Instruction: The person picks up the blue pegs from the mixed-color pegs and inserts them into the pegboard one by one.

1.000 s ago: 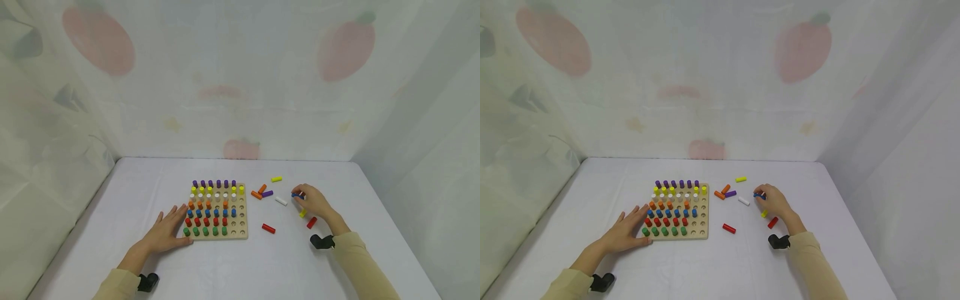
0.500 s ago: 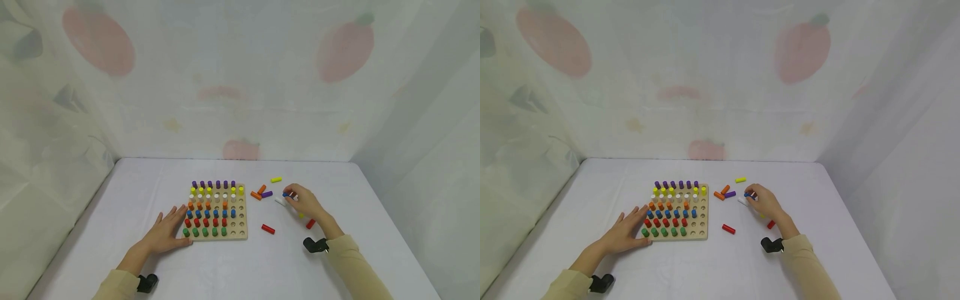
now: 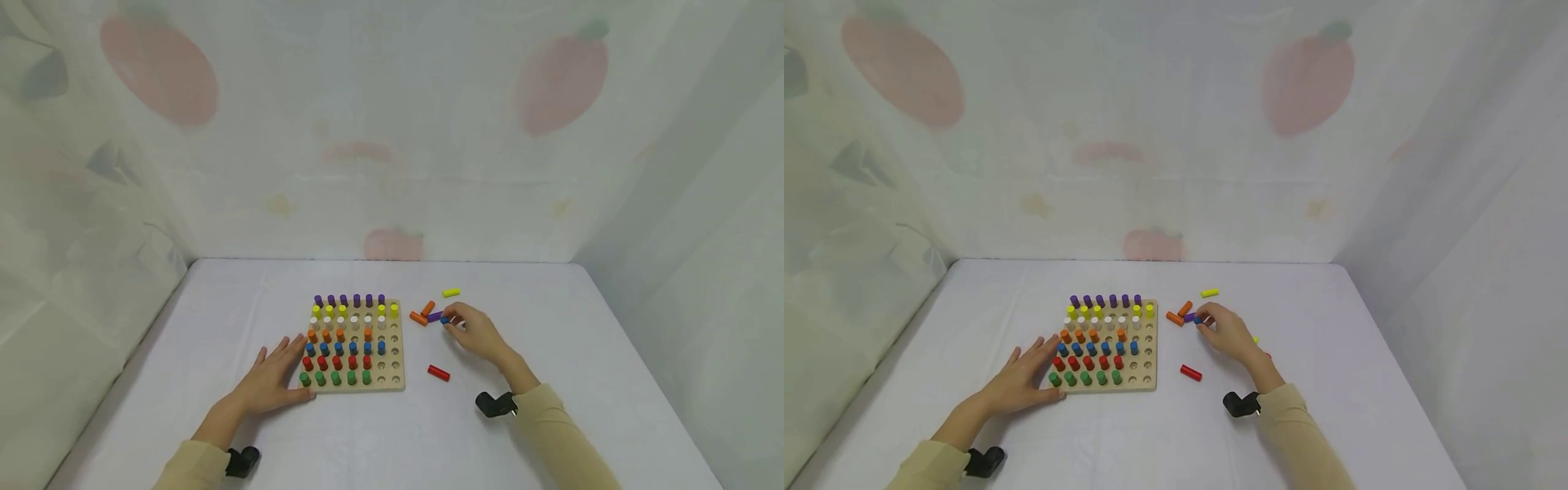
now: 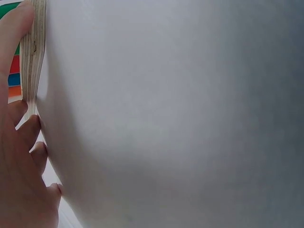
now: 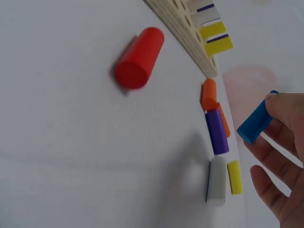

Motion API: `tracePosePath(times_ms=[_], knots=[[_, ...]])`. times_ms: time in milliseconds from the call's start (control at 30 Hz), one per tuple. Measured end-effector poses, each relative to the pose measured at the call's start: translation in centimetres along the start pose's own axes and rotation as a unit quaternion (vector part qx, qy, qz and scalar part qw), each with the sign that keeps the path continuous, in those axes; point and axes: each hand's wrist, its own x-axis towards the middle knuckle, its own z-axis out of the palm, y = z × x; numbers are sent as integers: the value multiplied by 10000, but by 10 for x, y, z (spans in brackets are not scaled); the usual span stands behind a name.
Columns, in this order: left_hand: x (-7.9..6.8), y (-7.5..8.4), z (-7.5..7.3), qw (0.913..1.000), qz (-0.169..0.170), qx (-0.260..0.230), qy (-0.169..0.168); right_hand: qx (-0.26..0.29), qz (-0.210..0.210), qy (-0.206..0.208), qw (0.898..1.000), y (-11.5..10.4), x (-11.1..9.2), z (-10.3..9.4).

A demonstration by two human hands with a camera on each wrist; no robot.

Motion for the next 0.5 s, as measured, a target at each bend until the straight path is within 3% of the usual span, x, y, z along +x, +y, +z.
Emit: tracePosePath(times_ms=[167,500], knots=[[2,-1,1,10000,-11,6,-32,227,-37,153,9996,-5,3,9],[1,-2,1,10000,17,-13,-17,727,134,28,9973,-23,5,26]])
